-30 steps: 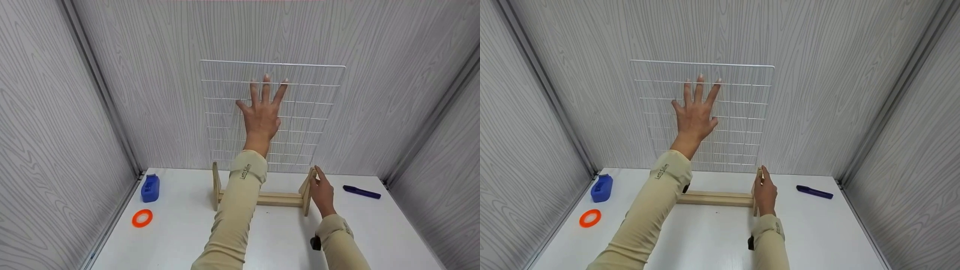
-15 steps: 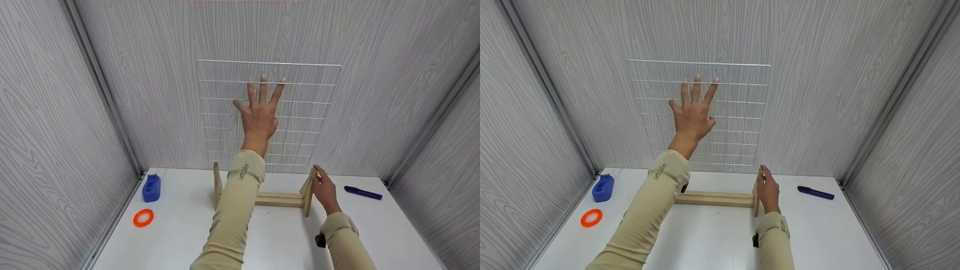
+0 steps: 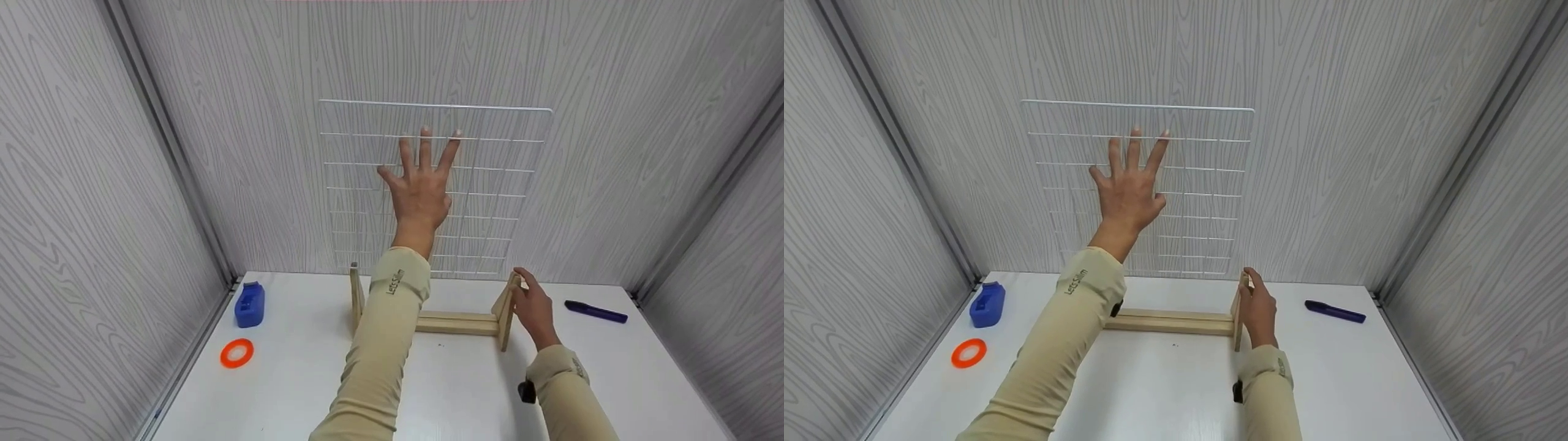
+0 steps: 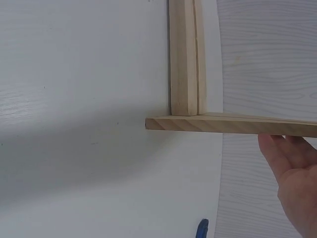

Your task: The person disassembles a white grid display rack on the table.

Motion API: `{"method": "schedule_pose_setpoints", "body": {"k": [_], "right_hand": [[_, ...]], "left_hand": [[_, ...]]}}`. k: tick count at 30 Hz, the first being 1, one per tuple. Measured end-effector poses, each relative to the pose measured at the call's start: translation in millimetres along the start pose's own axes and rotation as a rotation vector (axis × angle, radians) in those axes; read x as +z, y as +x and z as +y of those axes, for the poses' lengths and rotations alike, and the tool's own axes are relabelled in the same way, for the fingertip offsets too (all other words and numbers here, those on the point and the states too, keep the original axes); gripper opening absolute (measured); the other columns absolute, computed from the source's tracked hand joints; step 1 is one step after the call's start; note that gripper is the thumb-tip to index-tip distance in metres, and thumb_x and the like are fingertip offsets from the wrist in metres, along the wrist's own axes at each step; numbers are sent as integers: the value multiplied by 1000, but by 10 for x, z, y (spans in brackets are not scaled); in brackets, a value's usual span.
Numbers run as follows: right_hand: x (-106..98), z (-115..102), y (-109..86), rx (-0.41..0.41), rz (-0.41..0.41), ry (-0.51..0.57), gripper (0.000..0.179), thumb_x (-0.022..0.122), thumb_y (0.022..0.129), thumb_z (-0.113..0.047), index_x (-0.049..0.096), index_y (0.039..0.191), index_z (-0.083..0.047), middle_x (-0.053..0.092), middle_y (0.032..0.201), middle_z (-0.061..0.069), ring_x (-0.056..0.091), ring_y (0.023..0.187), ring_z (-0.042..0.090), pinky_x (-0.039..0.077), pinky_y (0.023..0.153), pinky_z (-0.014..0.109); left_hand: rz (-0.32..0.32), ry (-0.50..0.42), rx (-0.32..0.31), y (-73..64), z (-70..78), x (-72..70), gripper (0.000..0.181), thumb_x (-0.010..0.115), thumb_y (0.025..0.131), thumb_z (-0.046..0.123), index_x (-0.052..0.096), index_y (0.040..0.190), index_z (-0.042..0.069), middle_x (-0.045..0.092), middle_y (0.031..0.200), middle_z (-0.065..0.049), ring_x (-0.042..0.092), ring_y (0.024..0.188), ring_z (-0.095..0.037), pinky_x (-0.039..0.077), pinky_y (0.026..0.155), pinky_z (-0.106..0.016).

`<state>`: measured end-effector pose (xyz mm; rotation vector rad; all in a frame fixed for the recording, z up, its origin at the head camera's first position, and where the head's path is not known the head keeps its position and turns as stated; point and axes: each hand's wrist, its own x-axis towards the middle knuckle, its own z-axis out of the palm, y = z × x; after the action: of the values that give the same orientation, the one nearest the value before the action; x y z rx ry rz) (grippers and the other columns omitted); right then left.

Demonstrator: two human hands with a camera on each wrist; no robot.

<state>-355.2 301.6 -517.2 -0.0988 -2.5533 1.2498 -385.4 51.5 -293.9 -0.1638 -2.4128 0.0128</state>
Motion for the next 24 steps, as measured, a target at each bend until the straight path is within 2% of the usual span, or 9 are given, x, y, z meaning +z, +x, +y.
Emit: {"method": "schedule_pose_setpoints", "body": {"k": [6,14,24], "right_hand": [[-5,24,-3,16,6,2,48,46,109,-20,39,156,-15,63,134,28,68,112,37,61,89,46],[-26,36,-10,25,32,10,48,47,108,-19,39,156,-16,63,134,29,68,115,40,61,89,46],[-58,56,-71,41,35,21,50,51,108,-21,38,156,-18,60,137,31,68,116,41,61,88,43]], "left_hand": [[-36,11,-10,-42,-24,45,109,75,85,56,-4,161,46,9,172,-7,16,156,-40,39,104,-75],[-17,24,-15,-65,-51,46,111,76,83,58,-2,161,46,14,171,-8,18,156,-41,41,102,-74],[-81,6,-34,-180,-94,155,110,74,86,55,-6,161,45,10,172,-8,14,157,-41,40,103,-75]]}}
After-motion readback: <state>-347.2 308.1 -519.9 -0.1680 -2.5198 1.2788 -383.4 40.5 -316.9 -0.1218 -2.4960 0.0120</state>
